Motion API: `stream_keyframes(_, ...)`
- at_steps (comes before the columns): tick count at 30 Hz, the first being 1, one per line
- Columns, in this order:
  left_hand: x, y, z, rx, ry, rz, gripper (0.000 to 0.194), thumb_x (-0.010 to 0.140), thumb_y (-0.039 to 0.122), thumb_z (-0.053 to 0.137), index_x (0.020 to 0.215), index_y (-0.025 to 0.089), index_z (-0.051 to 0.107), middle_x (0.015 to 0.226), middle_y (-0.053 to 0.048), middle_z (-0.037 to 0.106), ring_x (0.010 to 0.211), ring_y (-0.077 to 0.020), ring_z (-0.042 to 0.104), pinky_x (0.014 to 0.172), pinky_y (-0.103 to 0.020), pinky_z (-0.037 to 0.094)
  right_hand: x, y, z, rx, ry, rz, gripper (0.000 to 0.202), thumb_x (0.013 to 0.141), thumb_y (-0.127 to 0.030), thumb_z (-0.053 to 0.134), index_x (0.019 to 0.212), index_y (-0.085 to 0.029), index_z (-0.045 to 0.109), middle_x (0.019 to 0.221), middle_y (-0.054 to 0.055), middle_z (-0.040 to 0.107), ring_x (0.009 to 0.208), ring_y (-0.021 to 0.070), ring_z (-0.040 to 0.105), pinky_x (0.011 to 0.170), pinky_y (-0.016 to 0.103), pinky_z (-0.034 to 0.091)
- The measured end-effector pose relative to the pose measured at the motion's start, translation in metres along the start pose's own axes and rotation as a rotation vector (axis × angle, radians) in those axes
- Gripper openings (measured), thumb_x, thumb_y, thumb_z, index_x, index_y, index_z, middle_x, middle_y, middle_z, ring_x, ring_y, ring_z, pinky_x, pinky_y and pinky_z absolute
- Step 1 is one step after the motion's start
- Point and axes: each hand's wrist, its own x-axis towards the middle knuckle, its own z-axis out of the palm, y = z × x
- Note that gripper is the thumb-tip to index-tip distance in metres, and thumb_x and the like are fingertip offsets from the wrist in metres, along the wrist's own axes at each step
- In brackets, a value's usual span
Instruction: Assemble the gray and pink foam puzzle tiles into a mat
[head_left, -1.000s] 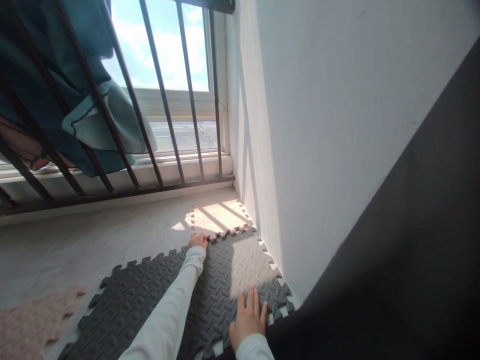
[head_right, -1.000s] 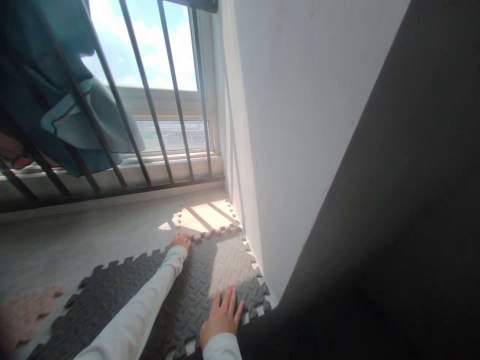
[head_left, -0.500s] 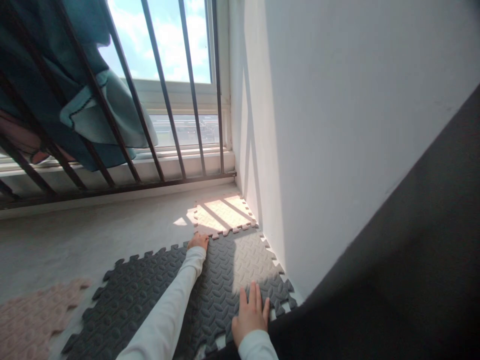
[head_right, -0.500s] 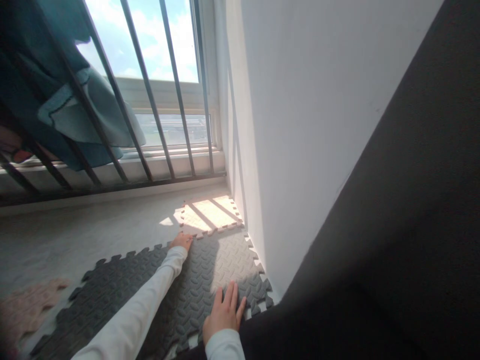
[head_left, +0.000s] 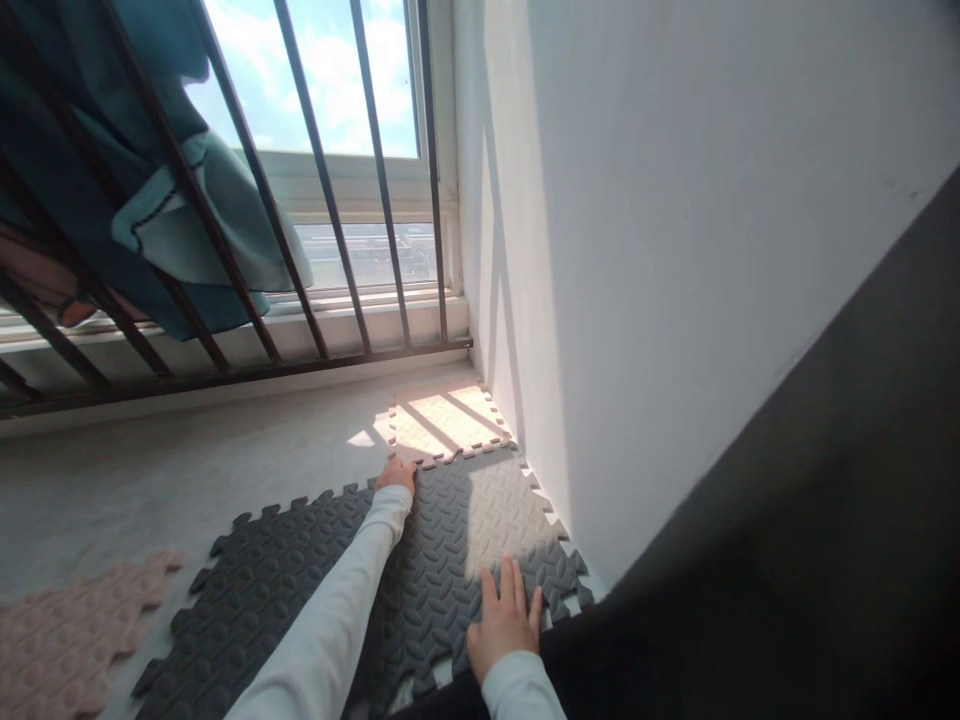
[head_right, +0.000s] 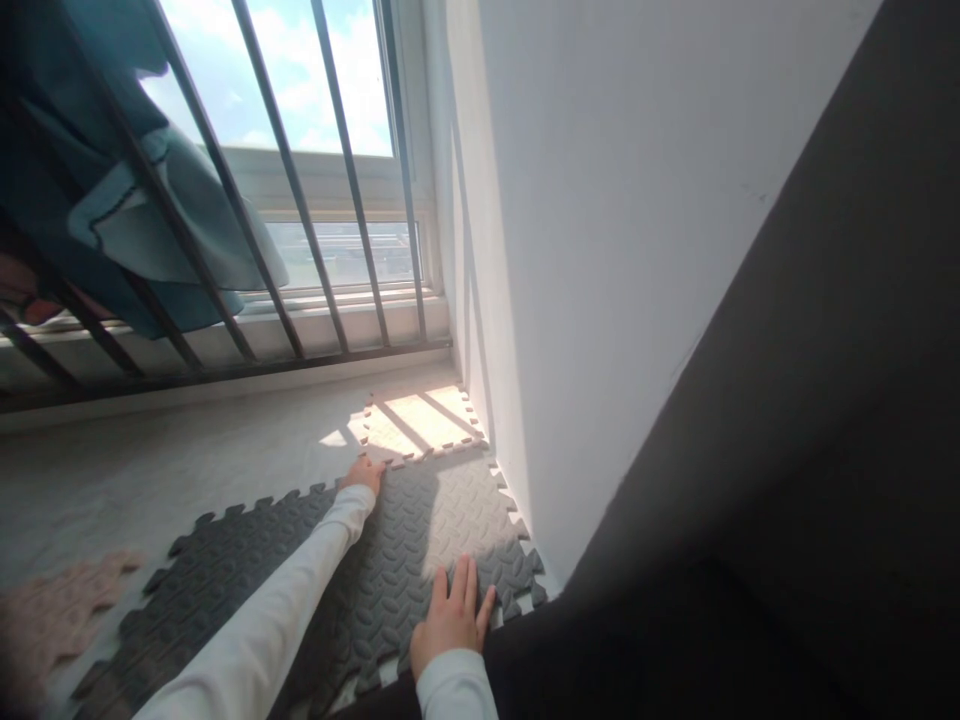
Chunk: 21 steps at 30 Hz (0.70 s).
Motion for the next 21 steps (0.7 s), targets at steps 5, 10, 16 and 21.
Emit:
stream_keyframes(5, -0.023, 0.000, 0.019, 0.106, 0.093, 0.018, 0.047, 0.078, 0.034, 0.040, 0.124, 0.023, 0.040, 0.130, -0.012, 0.036, 0.116, -0.0258, 0.035, 0.094, -0.038, 0.031, 0.001, 0.000, 0.002, -0.009, 0.011, -0.010, 0.060, 0.063, -0.025, 0.047, 0.122, -0.024, 0.042, 0.139, 0.006, 0.021, 0.127, 0.0195, 0.014, 0.102, 0.047, 0.007)
stream_keyframes(10, -0.028, -0.003, 0.032, 0.088, 0.084, 0.095, 0.050, 0.079, 0.031, 0.036, 0.126, 0.013, 0.037, 0.135, -0.013, 0.032, 0.124, -0.0234, 0.026, 0.099, -0.034, 0.026, 0.002, 0.001, 0.008, -0.047, 0.041, -0.025, 0.057, 0.064, -0.025, 0.045, 0.121, -0.023, 0.043, 0.139, 0.008, 0.022, 0.127, 0.0211, 0.016, 0.101, 0.048, 0.009)
stream_keyframes(16, -0.020, -0.007, 0.019, 0.091, 0.004, 0.106, 0.055, 0.078, 0.039, 0.036, 0.124, 0.009, 0.039, 0.133, -0.013, 0.036, 0.122, -0.0227, 0.029, 0.099, -0.033, 0.026, 0.003, -0.001, 0.008, -0.052, 0.040, -0.020, 0.057, 0.065, -0.027, 0.045, 0.122, -0.022, 0.043, 0.139, 0.008, 0.023, 0.127, 0.0213, 0.016, 0.101, 0.048, 0.010)
stream_keyframes(21, -0.015, 0.012, 0.009, 0.090, -0.085, 0.195, 0.057, 0.080, 0.042, 0.030, 0.130, 0.013, 0.030, 0.138, -0.011, 0.028, 0.125, -0.0212, 0.025, 0.100, -0.036, 0.024, 0.004, -0.004, 0.006, -0.043, 0.028, 0.004, 0.059, 0.064, -0.027, 0.047, 0.122, -0.021, 0.042, 0.138, 0.009, 0.024, 0.127, 0.0211, 0.015, 0.102, 0.045, 0.009)
